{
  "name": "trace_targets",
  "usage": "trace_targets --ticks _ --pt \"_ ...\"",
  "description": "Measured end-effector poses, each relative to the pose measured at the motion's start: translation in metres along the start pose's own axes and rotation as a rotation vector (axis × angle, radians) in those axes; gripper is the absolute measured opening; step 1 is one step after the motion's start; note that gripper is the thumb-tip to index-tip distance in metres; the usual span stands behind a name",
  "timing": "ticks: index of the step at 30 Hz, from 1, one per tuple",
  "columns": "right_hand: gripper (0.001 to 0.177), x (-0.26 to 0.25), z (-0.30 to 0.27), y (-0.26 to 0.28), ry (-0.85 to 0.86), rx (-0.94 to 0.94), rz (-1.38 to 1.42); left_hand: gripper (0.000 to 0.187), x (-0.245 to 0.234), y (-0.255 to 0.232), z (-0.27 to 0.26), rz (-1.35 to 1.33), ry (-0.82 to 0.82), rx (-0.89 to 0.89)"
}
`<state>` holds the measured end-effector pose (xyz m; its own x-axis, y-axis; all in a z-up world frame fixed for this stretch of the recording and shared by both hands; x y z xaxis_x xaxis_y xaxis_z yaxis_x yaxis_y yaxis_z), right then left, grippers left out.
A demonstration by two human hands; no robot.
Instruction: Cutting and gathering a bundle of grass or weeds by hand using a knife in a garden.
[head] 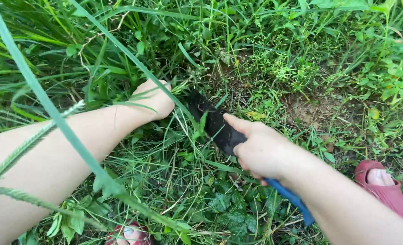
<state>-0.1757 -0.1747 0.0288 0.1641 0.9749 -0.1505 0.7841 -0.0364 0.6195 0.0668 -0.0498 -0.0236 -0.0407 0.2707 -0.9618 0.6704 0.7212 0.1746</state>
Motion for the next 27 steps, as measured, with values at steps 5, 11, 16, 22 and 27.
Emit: trace_targets --ticks 5,11,16,22,27 --pt "0.087 -0.014 -0.012 0.033 -0.017 -0.022 -0.147 0.028 0.023 0.015 0.017 -0.133 0.056 -0.086" --pt "0.082 0.001 0.003 0.040 -0.031 -0.087 -0.245 0.028 0.042 0.006 0.024 0.311 0.081 0.144" --pt "0.077 0.021 0.006 0.045 -0.084 -0.171 -0.420 0.025 0.035 0.029 0.016 -0.131 0.062 -0.145" --pt "0.083 0.038 0.024 0.052 -0.070 -0.181 -0.522 0.030 0.035 0.026 0.017 -0.104 -0.066 -0.033" --pt "0.081 0.039 0.034 0.058 -0.052 -0.190 -0.532 0.027 -0.017 0.037 -0.014 -0.287 -0.028 -0.126"
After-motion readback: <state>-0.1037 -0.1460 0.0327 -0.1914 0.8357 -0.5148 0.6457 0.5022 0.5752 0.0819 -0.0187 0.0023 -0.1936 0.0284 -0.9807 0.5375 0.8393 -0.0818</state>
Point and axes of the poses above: each hand's wrist, its own z-axis towards the middle knuckle, its own x-axis out of the palm, y = z × x, the point moved 8 cm from there along z, towards the middle knuckle, and after that the axes turned 14 degrees about z, right-handed, at the moved point
